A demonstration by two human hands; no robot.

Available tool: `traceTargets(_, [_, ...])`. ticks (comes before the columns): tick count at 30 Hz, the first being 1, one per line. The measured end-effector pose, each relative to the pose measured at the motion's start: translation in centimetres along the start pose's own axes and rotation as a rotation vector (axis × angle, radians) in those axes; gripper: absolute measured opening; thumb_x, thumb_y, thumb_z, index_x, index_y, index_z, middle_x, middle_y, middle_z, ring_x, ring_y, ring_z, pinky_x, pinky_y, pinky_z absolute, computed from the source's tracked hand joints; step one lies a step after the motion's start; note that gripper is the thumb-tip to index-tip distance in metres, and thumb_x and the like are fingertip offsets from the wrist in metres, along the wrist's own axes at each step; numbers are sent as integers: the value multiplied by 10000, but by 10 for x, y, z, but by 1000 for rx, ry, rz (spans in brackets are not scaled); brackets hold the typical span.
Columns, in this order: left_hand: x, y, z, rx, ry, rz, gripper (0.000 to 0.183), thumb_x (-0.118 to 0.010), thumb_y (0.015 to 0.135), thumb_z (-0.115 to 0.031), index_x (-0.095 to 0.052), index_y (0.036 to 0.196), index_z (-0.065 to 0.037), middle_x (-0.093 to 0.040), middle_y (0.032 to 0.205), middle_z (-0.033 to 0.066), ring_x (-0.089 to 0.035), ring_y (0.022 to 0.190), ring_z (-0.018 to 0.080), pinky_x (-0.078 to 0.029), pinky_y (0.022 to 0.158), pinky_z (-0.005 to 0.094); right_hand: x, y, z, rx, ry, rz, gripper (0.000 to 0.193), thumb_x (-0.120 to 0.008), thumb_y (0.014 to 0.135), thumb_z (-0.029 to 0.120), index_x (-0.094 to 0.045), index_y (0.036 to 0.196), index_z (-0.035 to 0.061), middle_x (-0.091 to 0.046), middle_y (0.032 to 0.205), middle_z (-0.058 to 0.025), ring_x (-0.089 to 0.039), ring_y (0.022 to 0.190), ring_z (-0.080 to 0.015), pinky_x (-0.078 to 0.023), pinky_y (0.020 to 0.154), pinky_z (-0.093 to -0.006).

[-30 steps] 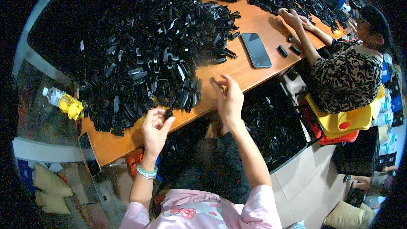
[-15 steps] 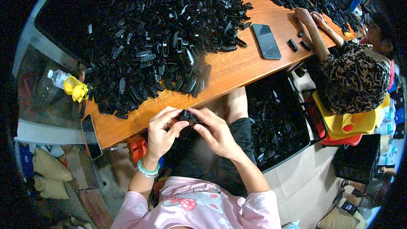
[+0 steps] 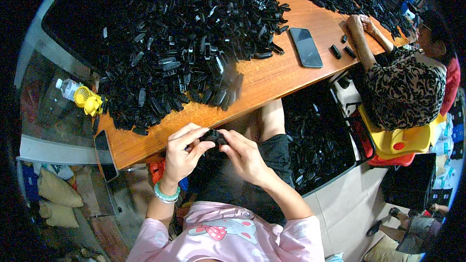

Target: The person assembles small black plastic components by hand at a table, picking them up from a large pile and joining parts together.

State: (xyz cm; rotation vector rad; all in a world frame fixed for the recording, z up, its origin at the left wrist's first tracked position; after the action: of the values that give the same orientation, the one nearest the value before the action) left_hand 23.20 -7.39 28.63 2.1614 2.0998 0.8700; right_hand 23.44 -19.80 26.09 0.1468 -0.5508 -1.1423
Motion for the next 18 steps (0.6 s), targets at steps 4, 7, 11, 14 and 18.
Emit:
traceTargets(4, [-5, -2, -2, 24, 17, 52, 217, -708, 761, -47, -629, 920, 77, -572, 787, 71, -463, 526, 82, -352, 459, 221, -6, -1, 10, 98, -171, 71, 366, -553, 816, -34, -467, 1172, -37, -514, 823, -176, -549, 721, -361, -448, 601, -405])
traceTargets(7, [-10, -7, 10, 40, -29, -30, 188, -660, 813, -49, -612, 930, 90, -547, 767, 59, -458, 505, 80, -357, 448, 217, -9, -1, 10, 100, -227, 5, 442, -570, 779, -68, -453, 1204, -34, -505, 821, -175, -549, 709, -360, -447, 576, -407])
traceTargets(11, [-19, -12, 25, 148, -83, -13, 215, -648, 837, -85, -608, 965, 82, -549, 766, 76, -518, 571, 107, -403, 492, 233, -3, -1, 10, 111, -205, -115, 461, -638, 761, -33, -533, 1205, 31, -524, 987, -150, -548, 729, -246, -481, 650, -322])
traceTargets(14, [-17, -14, 30, 201, -165, -45, 264, -689, 805, -113, -630, 999, 56, -594, 817, 85, -548, 611, 98, -424, 512, 229, 1, -3, -25, -148, 155, -142, 456, -683, 746, 2, -548, 1182, 23, -529, 1013, -112, -514, 760, -163, -467, 696, -266])
traceTargets(18, [-21, -16, 34, 287, -314, 71, 264, -692, 793, -78, -653, 1030, 29, -606, 852, 44, -523, 555, 55, -402, 469, 191, 4, -13, -36, -157, 327, -177, 305, -731, 695, 17, -610, 971, -22, -593, 889, -101, -581, 839, -183, -469, 711, -276])
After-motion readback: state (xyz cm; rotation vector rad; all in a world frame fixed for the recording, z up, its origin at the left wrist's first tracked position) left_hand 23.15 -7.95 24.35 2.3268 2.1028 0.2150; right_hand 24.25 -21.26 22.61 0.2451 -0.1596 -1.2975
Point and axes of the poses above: each hand's wrist, its own y-axis towards the middle knuckle, its own x-axis out of the back of the hand, z = x × y, the point moved 10 cm from there along y, towards the middle knuckle
